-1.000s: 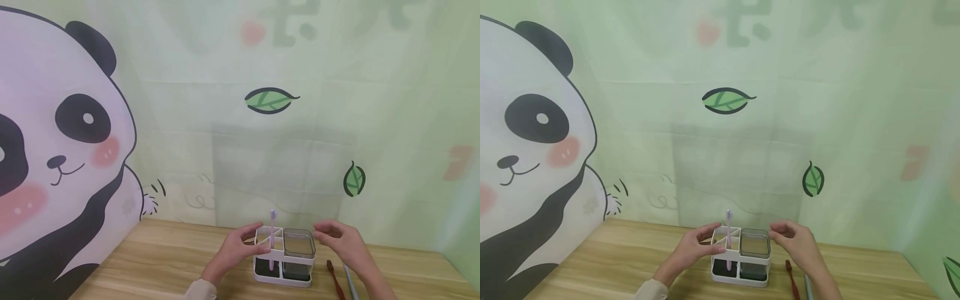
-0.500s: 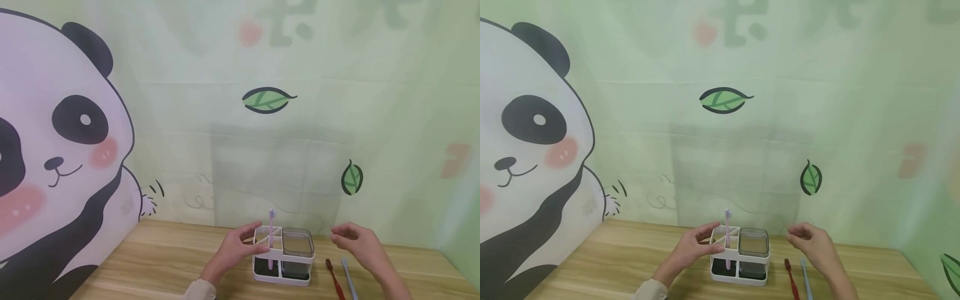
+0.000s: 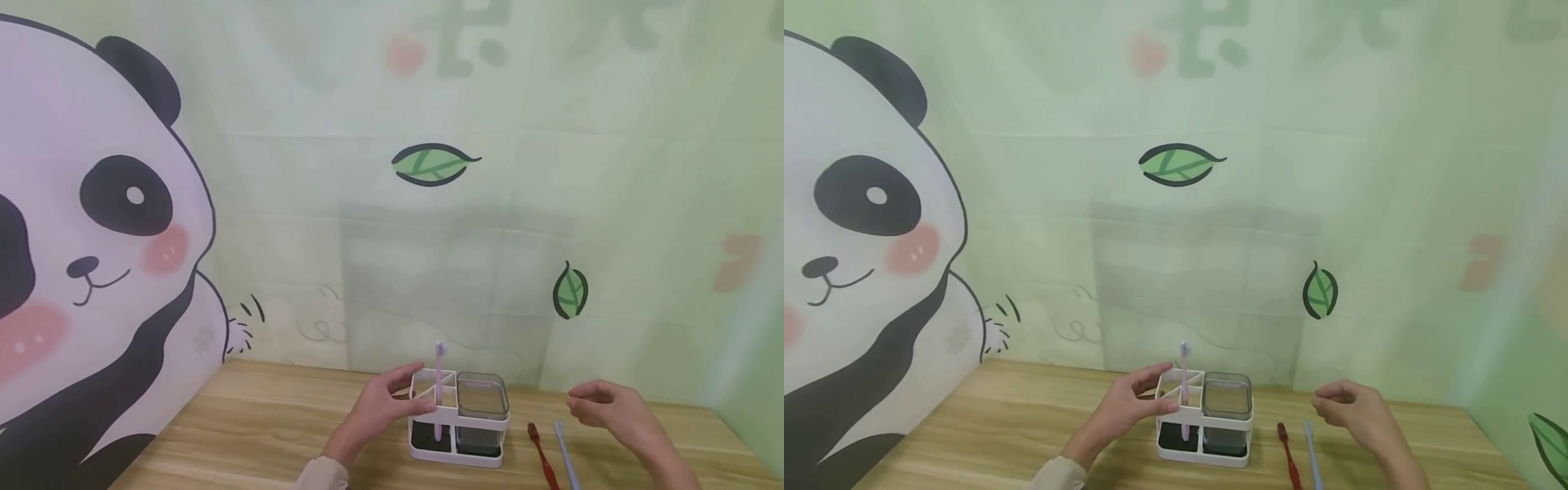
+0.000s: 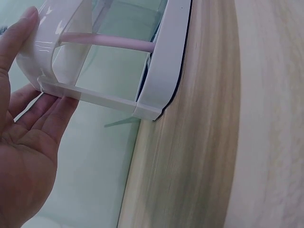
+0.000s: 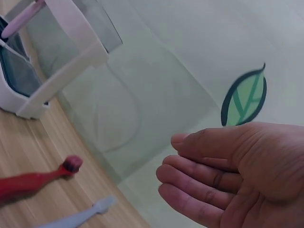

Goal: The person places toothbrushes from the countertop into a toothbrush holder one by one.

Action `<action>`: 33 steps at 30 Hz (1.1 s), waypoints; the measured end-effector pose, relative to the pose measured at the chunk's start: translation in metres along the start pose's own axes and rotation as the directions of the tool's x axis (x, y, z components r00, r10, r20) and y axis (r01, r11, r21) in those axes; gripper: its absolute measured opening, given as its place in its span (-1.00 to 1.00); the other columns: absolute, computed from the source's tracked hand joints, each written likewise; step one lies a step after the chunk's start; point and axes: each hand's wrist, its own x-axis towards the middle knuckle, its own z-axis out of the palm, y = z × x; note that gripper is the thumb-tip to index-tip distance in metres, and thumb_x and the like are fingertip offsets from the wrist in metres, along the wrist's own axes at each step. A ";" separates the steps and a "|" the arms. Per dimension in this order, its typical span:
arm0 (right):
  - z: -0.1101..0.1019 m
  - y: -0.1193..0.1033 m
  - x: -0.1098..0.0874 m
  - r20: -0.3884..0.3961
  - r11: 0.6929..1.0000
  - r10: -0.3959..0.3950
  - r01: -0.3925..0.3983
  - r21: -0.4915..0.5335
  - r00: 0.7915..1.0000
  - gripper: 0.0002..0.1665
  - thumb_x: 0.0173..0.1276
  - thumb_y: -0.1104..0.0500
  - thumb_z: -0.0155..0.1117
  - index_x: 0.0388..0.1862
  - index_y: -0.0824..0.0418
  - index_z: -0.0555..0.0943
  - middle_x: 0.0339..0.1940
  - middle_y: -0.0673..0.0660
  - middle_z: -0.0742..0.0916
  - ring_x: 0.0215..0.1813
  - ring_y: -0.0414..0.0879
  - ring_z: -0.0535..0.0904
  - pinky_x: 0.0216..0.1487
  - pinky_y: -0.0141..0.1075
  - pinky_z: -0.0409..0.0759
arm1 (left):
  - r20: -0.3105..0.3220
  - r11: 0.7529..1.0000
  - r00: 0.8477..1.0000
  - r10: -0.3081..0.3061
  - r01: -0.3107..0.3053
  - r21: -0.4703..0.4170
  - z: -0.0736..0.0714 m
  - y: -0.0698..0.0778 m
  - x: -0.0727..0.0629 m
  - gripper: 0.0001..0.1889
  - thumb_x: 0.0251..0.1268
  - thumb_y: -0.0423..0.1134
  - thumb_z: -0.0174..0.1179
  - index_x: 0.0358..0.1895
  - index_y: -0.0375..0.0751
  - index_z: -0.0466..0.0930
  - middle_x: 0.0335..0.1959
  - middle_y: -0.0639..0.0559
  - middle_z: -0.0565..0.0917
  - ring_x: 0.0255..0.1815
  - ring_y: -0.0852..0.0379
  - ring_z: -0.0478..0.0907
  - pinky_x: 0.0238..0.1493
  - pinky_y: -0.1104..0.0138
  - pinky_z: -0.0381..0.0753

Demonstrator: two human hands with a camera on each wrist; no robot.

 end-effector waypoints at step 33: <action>0.014 0.043 0.003 0.061 0.996 0.086 -0.084 -0.035 0.994 -0.71 0.34 0.39 0.45 -0.03 0.55 0.66 -0.23 0.13 0.77 -0.17 0.04 0.74 -0.12 -0.12 0.79 | 0.002 1.000 1.000 -0.006 0.006 -0.008 0.000 -0.001 0.002 -0.23 0.25 -0.17 0.59 0.51 -0.23 0.50 0.42 -0.23 0.57 0.38 -0.25 0.56 0.26 0.04 0.65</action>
